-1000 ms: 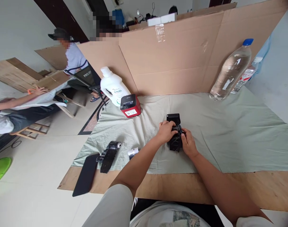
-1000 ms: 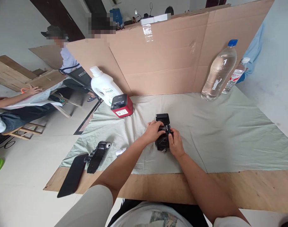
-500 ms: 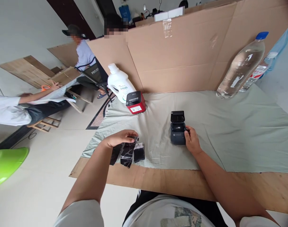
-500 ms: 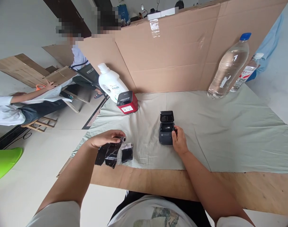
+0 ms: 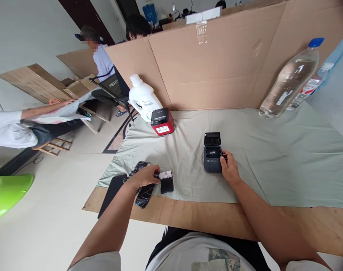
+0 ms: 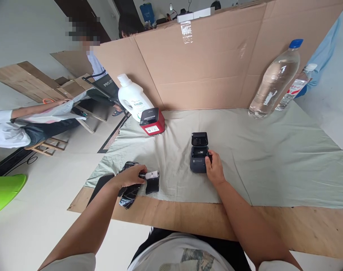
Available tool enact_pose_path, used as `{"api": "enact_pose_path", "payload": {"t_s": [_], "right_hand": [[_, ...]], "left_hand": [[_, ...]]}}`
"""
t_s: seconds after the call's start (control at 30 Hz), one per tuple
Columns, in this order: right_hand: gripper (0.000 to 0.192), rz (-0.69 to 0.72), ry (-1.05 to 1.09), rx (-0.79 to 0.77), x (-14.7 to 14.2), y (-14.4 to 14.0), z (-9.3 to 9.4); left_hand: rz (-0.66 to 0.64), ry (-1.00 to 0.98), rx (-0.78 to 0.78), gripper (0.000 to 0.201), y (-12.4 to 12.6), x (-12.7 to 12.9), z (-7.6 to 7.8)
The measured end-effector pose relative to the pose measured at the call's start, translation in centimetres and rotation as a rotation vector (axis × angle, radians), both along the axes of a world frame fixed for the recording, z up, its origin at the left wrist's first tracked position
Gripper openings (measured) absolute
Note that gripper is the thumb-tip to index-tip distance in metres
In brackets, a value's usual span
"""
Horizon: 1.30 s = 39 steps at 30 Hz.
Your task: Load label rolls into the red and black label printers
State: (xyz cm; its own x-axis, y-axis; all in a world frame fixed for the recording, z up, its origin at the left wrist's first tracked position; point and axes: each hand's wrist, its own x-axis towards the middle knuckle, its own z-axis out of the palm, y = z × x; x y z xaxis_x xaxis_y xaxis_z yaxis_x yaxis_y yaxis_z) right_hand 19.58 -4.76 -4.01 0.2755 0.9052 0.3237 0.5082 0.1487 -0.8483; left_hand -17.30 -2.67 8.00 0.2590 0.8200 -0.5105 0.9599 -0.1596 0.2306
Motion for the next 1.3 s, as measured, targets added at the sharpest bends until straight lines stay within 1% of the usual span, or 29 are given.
{"api": "enact_pose_path", "payload": {"t_s": [0.1, 0.13, 0.2, 0.23, 0.3, 0.37, 0.43, 0.5, 0.53, 0.6, 0.67, 0.7, 0.77, 0.8, 0.83, 0.87, 0.93, 0.97, 1.0, 1.03, 1.07, 1.1, 1.17, 1.23, 1.3], "right_hand": [[0.052, 0.000, 0.002, 0.004, 0.0, 0.0, 0.0], [0.051, -0.003, 0.003, 0.006, 0.0, 0.0, 0.0], [0.051, -0.006, 0.003, 0.008, -0.1, 0.0, -0.1], [0.051, -0.008, 0.002, 0.008, -0.1, 0.0, -0.1], [0.051, -0.010, -0.002, 0.013, -0.1, 0.0, -0.2], [0.051, -0.009, -0.006, 0.024, -0.1, 0.0, -0.3], [0.051, -0.003, -0.006, 0.030, -0.1, 0.0, -0.3], [0.051, 0.003, -0.006, 0.019, -0.1, 0.0, -0.3], [0.051, 0.005, -0.006, 0.010, -0.1, 0.0, -0.2], [0.051, 0.006, -0.004, -0.002, -0.1, -0.1, -0.2], [0.052, 0.004, -0.002, -0.001, -0.2, -0.1, -0.1], [0.052, 0.002, -0.003, 0.002, -0.2, -0.1, -0.1], [0.053, -0.001, -0.008, 0.006, -0.2, -0.1, 0.0], [0.052, -0.004, -0.010, 0.007, -0.2, 0.0, 0.0], [0.052, -0.005, -0.012, 0.007, -0.2, 0.0, 0.0], [0.051, -0.005, -0.014, 0.007, -0.2, 0.0, 0.0], [0.050, -0.004, -0.017, 0.007, -0.2, 0.0, 0.0], [0.050, -0.001, -0.020, 0.008, -0.3, 0.0, 0.0], [0.050, 0.002, -0.023, 0.010, -0.3, 0.0, 0.0], [0.050, 0.006, -0.029, 0.015, -0.3, 0.0, 0.1], [0.051, 0.009, -0.041, 0.024, -0.3, 0.0, 0.1], [0.054, 0.012, -0.060, 0.038, -0.4, -0.1, 0.2], [0.063, 0.021, -0.103, 0.077, -0.3, -0.2, 0.4], [0.072, 0.040, -0.128, 0.108, -0.2, -0.4, 0.6], [0.072, 0.058, -0.127, 0.112, 0.0, -0.4, 0.6]], "left_hand": [[0.067, -0.107, -0.016, 0.032, 0.1, -0.6, -0.3], [0.109, -0.148, 0.003, 0.031, 0.2, -0.8, -0.5], [0.186, -0.204, 0.092, 0.029, 0.4, -1.0, -0.8], [0.194, -0.217, 0.142, 0.027, 0.5, -1.0, -0.8], [0.147, -0.204, 0.228, 0.024, 0.6, -0.8, -0.8], [0.102, -0.107, 0.324, 0.030, 0.7, -0.6, -0.8], [0.114, 0.063, 0.395, 0.045, 0.9, -0.9, -1.0], [0.134, 0.204, 0.362, 0.059, 1.2, -1.5, -1.3], [0.129, 0.243, 0.322, 0.060, 1.5, -2.0, -1.5], [0.105, 0.274, 0.269, 0.052, 2.1, -3.0, -1.6], [0.127, 0.264, 0.301, 0.041, 2.7, -3.7, -1.0], [0.159, 0.239, 0.336, 0.038, 3.0, -3.9, -0.4], [0.227, 0.115, 0.404, 0.037, 3.2, -3.6, 1.5], [0.238, 0.007, 0.414, 0.038, 3.2, -3.1, 2.6], [0.222, -0.129, 0.385, 0.040, 3.1, -2.3, 3.8], [0.180, -0.280, 0.311, 0.043, 2.9, -1.3, 5.0], [0.046, -0.576, 0.041, 0.050, 2.3, 1.5, 6.8], [-0.025, -0.684, -0.106, 0.052, 2.1, 3.3, 7.2], [-0.086, -0.764, -0.225, 0.053, 1.9, 5.2, 7.3], [-0.127, -0.827, -0.286, 0.052, 1.8, 7.2, 7.0], [-0.149, -0.884, -0.304, 0.050, 1.9, 9.2, 6.4], [-0.158, -0.933, -0.305, 0.047, 2.1, 11.2, 5.5], [-0.159, -1.009, -0.255, 0.039, 2.9, 14.9, 3.3], [-0.182, -0.982, -0.115, 0.031, 4.0, 18.0, 1.1], [-0.215, -0.822, 0.054, 0.027, 5.1, 20.3, -0.4]]}}
